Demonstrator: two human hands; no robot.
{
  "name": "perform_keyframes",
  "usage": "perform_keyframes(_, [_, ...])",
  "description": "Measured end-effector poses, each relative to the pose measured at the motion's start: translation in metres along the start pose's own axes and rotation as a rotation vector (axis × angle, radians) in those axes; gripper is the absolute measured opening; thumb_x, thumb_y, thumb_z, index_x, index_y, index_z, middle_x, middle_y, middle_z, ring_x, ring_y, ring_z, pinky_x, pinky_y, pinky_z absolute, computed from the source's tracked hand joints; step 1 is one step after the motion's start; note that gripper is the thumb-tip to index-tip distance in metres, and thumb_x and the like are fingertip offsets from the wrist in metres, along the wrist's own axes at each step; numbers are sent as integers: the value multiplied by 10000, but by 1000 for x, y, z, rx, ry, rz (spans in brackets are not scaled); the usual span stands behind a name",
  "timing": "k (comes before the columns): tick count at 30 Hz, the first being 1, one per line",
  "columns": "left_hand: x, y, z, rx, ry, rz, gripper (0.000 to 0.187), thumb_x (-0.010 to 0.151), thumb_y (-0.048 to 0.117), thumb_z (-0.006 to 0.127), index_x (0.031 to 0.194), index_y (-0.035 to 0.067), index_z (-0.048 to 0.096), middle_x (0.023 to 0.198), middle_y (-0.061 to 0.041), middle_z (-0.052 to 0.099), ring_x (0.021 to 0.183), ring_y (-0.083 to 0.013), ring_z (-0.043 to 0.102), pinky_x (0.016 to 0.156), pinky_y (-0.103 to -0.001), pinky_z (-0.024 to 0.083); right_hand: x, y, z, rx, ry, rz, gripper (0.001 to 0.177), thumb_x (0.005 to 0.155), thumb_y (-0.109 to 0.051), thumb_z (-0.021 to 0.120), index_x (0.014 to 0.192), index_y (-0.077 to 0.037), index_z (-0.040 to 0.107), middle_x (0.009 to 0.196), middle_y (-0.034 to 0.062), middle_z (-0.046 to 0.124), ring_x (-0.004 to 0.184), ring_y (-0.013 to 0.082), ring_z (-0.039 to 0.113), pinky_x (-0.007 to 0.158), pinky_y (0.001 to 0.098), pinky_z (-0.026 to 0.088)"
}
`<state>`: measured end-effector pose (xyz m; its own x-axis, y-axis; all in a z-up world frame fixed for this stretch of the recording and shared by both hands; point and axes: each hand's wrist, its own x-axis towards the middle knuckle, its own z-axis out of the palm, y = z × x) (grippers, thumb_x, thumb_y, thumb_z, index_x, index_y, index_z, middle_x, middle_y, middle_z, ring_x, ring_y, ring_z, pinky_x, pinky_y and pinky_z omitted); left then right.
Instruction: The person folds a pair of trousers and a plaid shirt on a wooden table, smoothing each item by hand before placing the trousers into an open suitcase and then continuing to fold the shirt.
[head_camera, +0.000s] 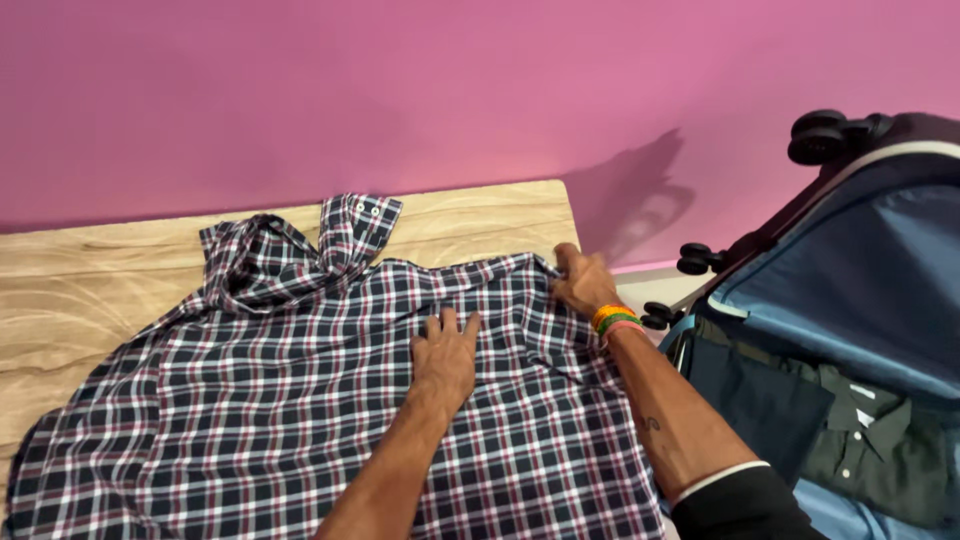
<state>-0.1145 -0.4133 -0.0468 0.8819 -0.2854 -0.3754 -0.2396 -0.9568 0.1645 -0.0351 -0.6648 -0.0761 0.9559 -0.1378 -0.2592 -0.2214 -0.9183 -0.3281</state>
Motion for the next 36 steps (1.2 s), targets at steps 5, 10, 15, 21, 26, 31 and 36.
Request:
perform_keyframes(5, [-12, -2, -1, -3, 36, 28, 831, 811, 1, 696, 1549, 177, 359, 1509, -201, 365, 1350, -392, 406, 1020, -634, 415, 36, 6, -12, -6, -380, -118, 439, 741, -191, 807, 1161, -89, 732, 1157, 194, 739, 1086, 330, 715, 987, 440, 554])
perform_keyframes(10, [-35, -16, -18, -106, 45, 53, 1053, 702, 50, 843, 1577, 144, 266, 1583, -240, 271, 1367, -388, 394, 1056, -587, 396, 50, -4, -71, 193, 25, 21, 336, 842, -267, 734, 1124, -84, 750, 1140, 220, 745, 1080, 364, 726, 980, 438, 565])
perform_keyframes(15, [-27, -7, -37, -191, 117, 84, 1132, 628, 231, 959, 1560, 173, 317, 1622, -190, 262, 1410, -400, 361, 1070, -625, 392, 1, -41, -65, 22, 487, -138, 418, 901, -185, 656, 1276, -5, 616, 1297, 256, 572, 1181, 398, 563, 984, 507, 508])
perform_keyframes(21, [-21, 12, -31, -70, -139, 42, 1236, 616, 348, 1001, 1592, 169, 266, 1673, -183, 140, 1494, -475, 192, 1118, -728, 295, -93, -63, 33, 268, 182, -604, 435, 821, -152, 686, 1241, -41, 660, 1355, 245, 567, 1235, 441, 531, 1026, 485, 463])
perform_keyframes(26, [-15, -18, -18, -394, 132, 138, 868, 813, 328, 849, 1486, 82, 360, 1561, -196, 331, 1383, -425, 404, 1067, -612, 420, -102, -40, 40, 369, 386, -257, 362, 813, -152, 675, 1166, -78, 706, 1378, 132, 615, 1291, 362, 549, 1107, 460, 468])
perform_keyframes(31, [23, -73, -16, -434, 624, 40, 263, 1039, 77, 577, 1292, 92, 647, 1234, -114, 645, 1132, -309, 673, 984, -445, 571, -81, -74, 28, 268, 168, -187, 503, 827, -235, 738, 1305, -118, 635, 1478, 180, 501, 1333, 412, 485, 1110, 482, 436])
perform_keyframes(36, [78, -115, -19, -248, 633, -32, 357, 740, 125, 716, 1090, 56, 716, 1139, -190, 637, 985, -396, 648, 820, -550, 509, -70, -102, 44, 146, 12, -195, 819, 741, -258, 832, 1471, -155, 476, 1577, 229, 319, 1405, 459, 344, 1152, 498, 357])
